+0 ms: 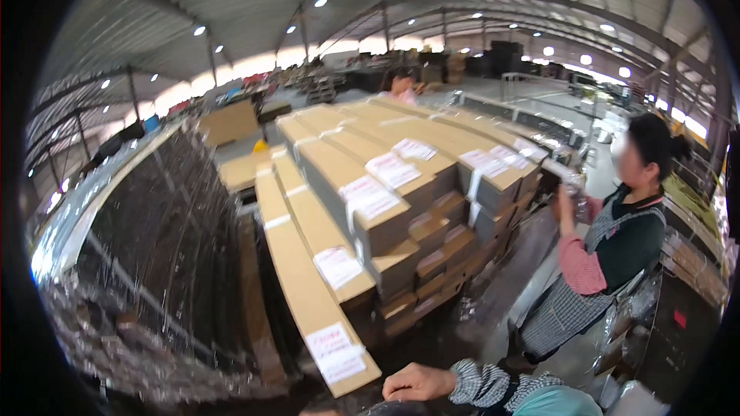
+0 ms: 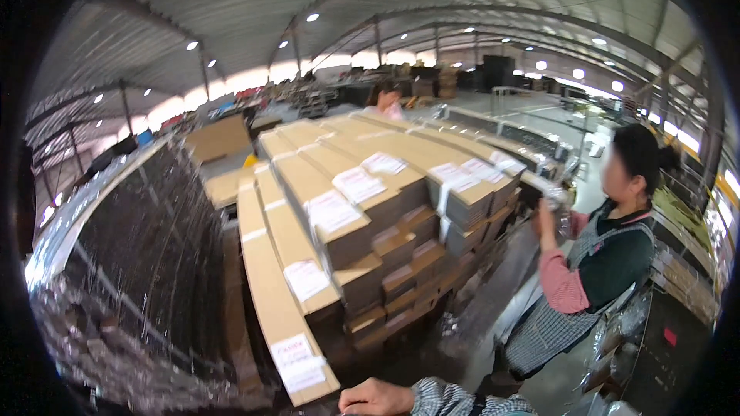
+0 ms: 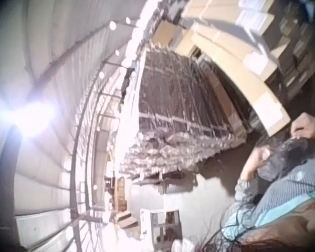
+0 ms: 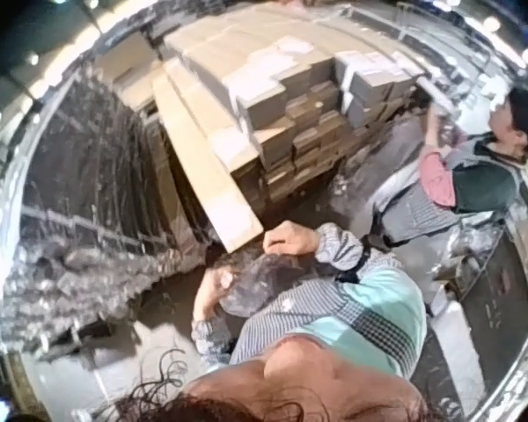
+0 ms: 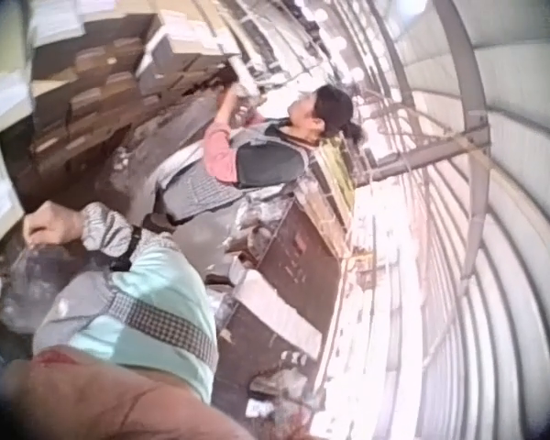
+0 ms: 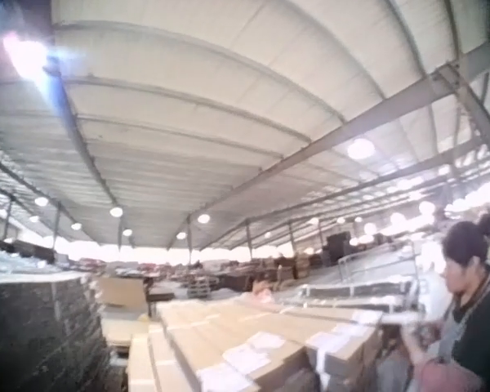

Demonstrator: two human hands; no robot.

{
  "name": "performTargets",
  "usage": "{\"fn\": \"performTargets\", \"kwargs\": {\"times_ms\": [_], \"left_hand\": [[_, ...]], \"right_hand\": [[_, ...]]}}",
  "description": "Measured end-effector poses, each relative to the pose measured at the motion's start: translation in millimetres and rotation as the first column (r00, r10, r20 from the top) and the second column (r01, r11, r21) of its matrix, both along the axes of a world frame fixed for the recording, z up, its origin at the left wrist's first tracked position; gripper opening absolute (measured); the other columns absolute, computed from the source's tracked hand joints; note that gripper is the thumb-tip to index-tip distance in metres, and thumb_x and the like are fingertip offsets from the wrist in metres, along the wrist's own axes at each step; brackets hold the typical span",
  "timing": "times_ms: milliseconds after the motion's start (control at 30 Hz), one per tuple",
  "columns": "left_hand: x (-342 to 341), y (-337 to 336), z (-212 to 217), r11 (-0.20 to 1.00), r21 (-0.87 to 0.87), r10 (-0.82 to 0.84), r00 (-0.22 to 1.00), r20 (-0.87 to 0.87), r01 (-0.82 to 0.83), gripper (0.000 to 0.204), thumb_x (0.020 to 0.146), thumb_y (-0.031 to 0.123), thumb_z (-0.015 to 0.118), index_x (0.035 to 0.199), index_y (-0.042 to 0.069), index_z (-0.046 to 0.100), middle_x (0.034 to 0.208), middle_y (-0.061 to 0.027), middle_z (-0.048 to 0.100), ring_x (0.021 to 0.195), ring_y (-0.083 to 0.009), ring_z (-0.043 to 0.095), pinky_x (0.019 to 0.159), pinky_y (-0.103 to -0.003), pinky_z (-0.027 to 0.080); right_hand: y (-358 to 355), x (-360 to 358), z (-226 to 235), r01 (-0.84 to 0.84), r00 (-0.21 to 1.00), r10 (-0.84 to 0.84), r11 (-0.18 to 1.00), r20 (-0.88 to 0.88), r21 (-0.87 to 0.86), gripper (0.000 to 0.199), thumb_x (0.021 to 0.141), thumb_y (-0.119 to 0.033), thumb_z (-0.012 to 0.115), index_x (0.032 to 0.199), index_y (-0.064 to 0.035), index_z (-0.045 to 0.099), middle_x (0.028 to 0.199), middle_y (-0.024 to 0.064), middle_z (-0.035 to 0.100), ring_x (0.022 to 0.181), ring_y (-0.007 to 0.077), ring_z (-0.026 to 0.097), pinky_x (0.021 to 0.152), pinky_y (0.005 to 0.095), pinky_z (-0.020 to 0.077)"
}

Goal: The recorder is wrapping long rectangular objects in plastic bags or sleeves and organizing them.

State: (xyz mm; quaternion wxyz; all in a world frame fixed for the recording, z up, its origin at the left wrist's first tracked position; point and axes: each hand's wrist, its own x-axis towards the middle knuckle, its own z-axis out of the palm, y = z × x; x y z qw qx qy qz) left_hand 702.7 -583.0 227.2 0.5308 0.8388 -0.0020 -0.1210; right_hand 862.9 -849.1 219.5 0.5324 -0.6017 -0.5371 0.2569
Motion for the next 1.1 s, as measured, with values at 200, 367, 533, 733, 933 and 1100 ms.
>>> {"fn": "performTargets", "kwargs": {"times_ms": [200, 367, 533, 733, 933, 1100], "left_hand": [[37, 38, -22, 0.890, 0.449, -0.218, 0.937, 0.274, 0.075, 0.062, 0.063, -0.002, 0.061, 0.120, 0.020, 0.067, 0.111, -0.0086, 0.066, 0.093, -0.0344, 0.064, 0.078, -0.040, 0.053], [60, 39, 9, 0.917, 0.376, -0.284, 0.882, 0.376, 0.135, 0.043, 0.064, -0.005, 0.062, 0.104, 0.009, 0.066, 0.102, -0.0093, 0.064, 0.091, -0.0308, 0.064, 0.077, -0.037, 0.052], [33, 27, 42, 0.954, -0.239, -0.073, 0.917, 0.392, 0.179, 0.017, 0.078, 0.008, 0.065, 0.092, -0.001, 0.066, 0.090, -0.0085, 0.068, 0.083, -0.0160, 0.062, 0.074, -0.030, 0.049], [36, 15, 76, 0.999, -0.036, 0.027, 0.948, 0.316, -0.016, 0.019, 0.083, 0.014, 0.066, 0.089, -0.004, 0.067, 0.087, -0.0117, 0.066, 0.083, -0.0211, 0.064, 0.074, -0.033, 0.050], [65, 8, 54, 0.873, -0.400, 0.372, 0.912, 0.173, -0.279, 0.029, 0.096, 0.027, 0.058, 0.083, 0.001, 0.060, 0.081, -0.0046, 0.060, 0.071, -0.0111, 0.053, 0.062, -0.025, 0.039], [59, 66, -106, 0.678, -0.693, 0.326, 0.945, -0.016, -0.245, 0.019, 0.097, 0.014, 0.055, 0.111, 0.005, 0.064, 0.096, -0.0076, 0.063, 0.089, -0.0170, 0.058, 0.079, -0.032, 0.050]], "right_hand": [[2, 30, -58, 0.181, 0.741, -0.168, 0.982, 0.650, 0.048, 0.019, 0.076, -0.015, 0.070, 0.092, -0.0061, 0.064, 0.087, 0.0103, 0.063, 0.082, 0.0314, 0.063, 0.068, 0.0397, 0.0508], [8, 40, -41, 0.266, 0.583, -0.370, 0.928, 0.724, 0.260, 0.012, 0.071, -0.011, 0.065, 0.080, -0.0066, 0.058, 0.077, 0.0100, 0.055, 0.072, 0.0291, 0.058, 0.060, 0.0399, 0.0465], [23, 7, -10, 0.328, 0.827, -0.486, 0.825, 0.281, 0.460, 0.005, 0.084, -0.008, 0.056, 0.083, -0.0036, 0.054, 0.080, 0.0124, 0.055, 0.067, 0.0310, 0.056, 0.062, 0.0379, 0.0468], [36, 4, 0, 0.355, 0.913, -0.407, 0.826, 0.027, 0.439, 0.003, 0.092, -0.004, 0.050, 0.093, -0.0020, 0.049, 0.090, 0.0124, 0.052, 0.074, 0.0244, 0.051, 0.072, 0.0339, 0.0441], [55, 28, -37, 0.522, 0.825, -0.442, 0.835, -0.350, 0.175, 0.011, 0.100, -0.013, 0.049, 0.102, -0.0028, 0.049, 0.094, 0.0032, 0.048, 0.086, 0.0096, 0.044, 0.080, 0.0248, 0.0390], [49, 29, -51, 0.510, 0.840, -0.477, 0.857, -0.259, 0.077, 0.011, 0.096, -0.014, 0.059, 0.095, -0.0034, 0.057, 0.082, 0.0044, 0.058, 0.074, 0.0150, 0.056, 0.068, 0.0309, 0.0464]]}}
